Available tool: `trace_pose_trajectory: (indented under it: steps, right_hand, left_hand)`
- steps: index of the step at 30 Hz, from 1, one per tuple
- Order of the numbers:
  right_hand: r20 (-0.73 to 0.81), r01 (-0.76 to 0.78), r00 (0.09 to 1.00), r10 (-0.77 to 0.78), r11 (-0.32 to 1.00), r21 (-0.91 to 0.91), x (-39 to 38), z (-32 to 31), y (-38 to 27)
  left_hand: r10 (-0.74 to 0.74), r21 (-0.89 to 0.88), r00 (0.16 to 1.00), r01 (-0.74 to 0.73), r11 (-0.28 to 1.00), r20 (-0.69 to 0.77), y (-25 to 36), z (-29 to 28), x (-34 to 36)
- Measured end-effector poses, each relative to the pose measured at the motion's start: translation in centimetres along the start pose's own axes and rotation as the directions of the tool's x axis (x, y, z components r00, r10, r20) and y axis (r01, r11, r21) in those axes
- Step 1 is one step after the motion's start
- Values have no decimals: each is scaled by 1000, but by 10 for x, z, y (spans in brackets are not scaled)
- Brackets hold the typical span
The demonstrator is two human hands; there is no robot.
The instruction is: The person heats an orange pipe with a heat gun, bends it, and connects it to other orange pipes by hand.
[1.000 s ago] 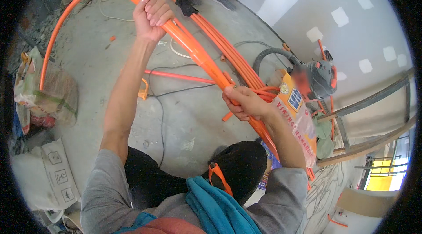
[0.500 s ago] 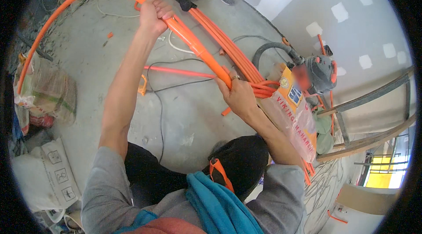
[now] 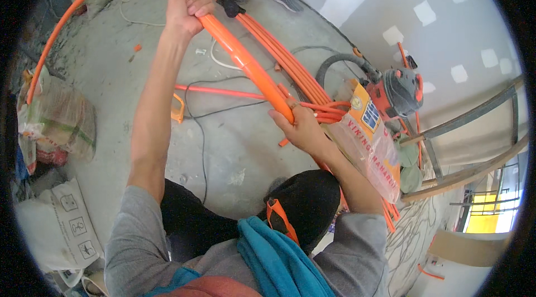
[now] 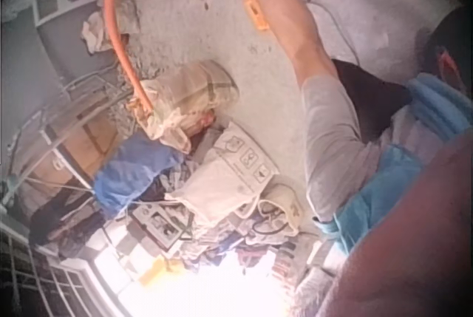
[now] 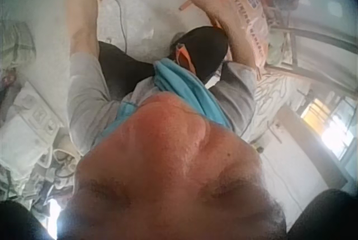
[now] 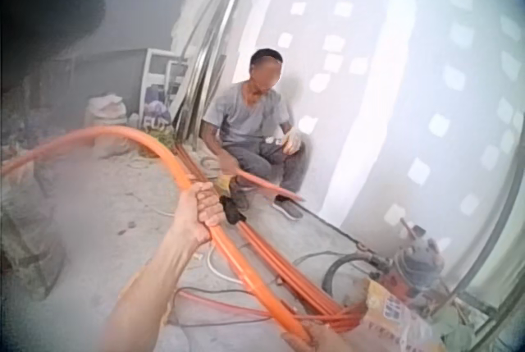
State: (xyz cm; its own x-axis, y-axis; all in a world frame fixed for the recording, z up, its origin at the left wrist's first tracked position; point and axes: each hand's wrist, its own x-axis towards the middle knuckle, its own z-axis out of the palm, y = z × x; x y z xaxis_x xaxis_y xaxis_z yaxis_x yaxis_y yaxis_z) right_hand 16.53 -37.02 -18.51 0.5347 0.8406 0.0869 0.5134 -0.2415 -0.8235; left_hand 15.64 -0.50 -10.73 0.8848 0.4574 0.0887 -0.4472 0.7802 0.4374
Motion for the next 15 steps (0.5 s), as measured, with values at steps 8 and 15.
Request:
trace_pose_trajectory:
  steps: [8,15]
  right_hand:
    - [34,-141,990,140,990,28,-2,-20,-31]
    - [509,-634,763,398,614,471,-3,-31,-27]
  left_hand:
    - [27,-12,999,-28,1000,-28,11,-3,0]
    - [6,-7,998,-5,1000,64,7,7,-12]
